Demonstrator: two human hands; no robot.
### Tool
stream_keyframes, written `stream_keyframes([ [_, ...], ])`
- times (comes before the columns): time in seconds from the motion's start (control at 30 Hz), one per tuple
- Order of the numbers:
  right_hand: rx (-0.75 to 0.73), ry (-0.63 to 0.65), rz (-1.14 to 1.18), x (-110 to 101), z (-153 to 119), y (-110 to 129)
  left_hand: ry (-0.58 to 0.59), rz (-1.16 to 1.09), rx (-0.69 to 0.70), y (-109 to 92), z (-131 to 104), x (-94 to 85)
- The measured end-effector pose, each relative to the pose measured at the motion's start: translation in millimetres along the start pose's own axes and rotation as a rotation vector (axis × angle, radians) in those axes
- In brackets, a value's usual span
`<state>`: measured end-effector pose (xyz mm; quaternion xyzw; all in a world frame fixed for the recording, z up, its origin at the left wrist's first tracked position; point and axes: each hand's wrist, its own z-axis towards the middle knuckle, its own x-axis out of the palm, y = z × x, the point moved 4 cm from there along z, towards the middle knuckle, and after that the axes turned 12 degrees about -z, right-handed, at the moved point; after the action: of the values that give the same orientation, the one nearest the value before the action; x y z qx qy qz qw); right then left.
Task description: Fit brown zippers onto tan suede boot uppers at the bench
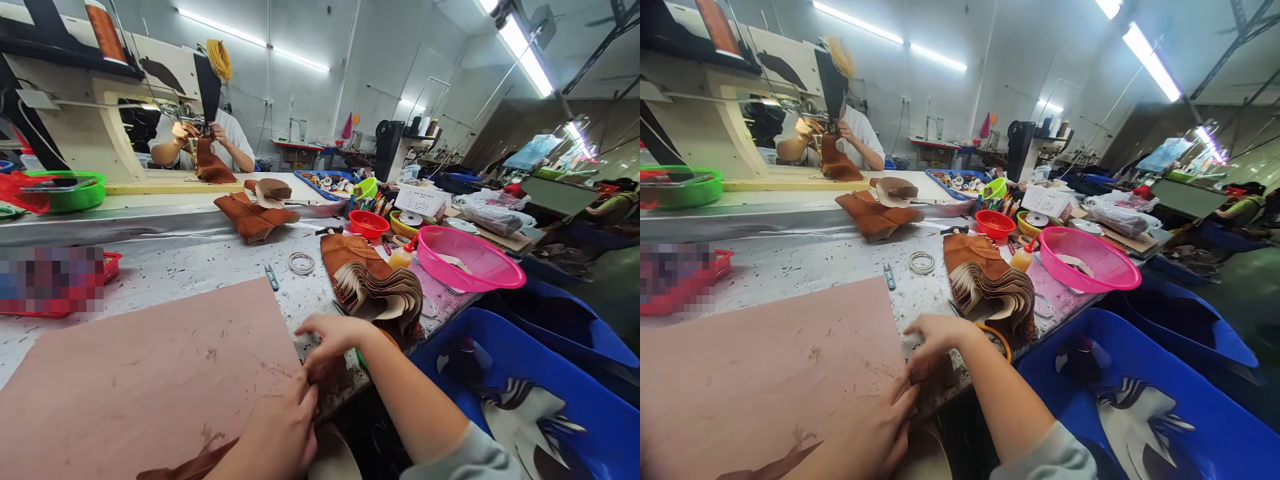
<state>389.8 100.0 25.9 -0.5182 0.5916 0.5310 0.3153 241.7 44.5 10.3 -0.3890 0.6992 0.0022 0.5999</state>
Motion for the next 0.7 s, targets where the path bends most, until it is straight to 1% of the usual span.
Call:
stream_keyframes([
  [0.03,-0.002,0.023,0.024,9.3,-11.9,1.5,-0.014,0.001,0.014,1.3,-1.5,0.8],
  [0.1,0.070,0.008,0.057,24.5,-29.6,-0.3,-0.043,0.000,0.038,2.2,-2.4,3.1],
  [0.17,0.165,-0.020,0.074,35.9,-38.2,-3.4,-0.048,-0.010,0.036,2.4,-2.0,4.8],
  [0.23,0.212,-0.037,0.076,43.4,-40.7,-2.9,-0.045,-0.064,0.035,2.7,-2.8,2.4],
  [0.3,0.226,-0.073,0.066,46.6,-42.7,0.5,-0.049,-0.188,0.053,4.5,-6.8,-4.8],
  [0.37,0.220,-0.107,0.067,47.1,-47.0,4.3,-0.077,-0.352,0.063,9.6,-14.0,-15.9],
  [0.4,0.210,-0.104,0.082,47.2,-49.5,5.3,-0.098,-0.426,0.041,14.1,-18.2,-21.7],
  [0.47,0.188,-0.072,0.134,46.5,-52.2,4.3,-0.146,-0.543,-0.051,25.2,-26.3,-31.7],
  [0.53,0.185,-0.062,0.186,42.6,-47.6,-1.0,-0.153,-0.630,-0.145,35.3,-31.7,-36.9],
  [0.57,0.194,-0.078,0.201,39.8,-42.0,-4.6,-0.146,-0.666,-0.175,39.1,-32.8,-37.9],
  [0.7,0.258,-0.222,0.147,31.3,-8.8,-14.3,-0.163,-0.768,-0.240,49.7,-30.4,-38.2],
])
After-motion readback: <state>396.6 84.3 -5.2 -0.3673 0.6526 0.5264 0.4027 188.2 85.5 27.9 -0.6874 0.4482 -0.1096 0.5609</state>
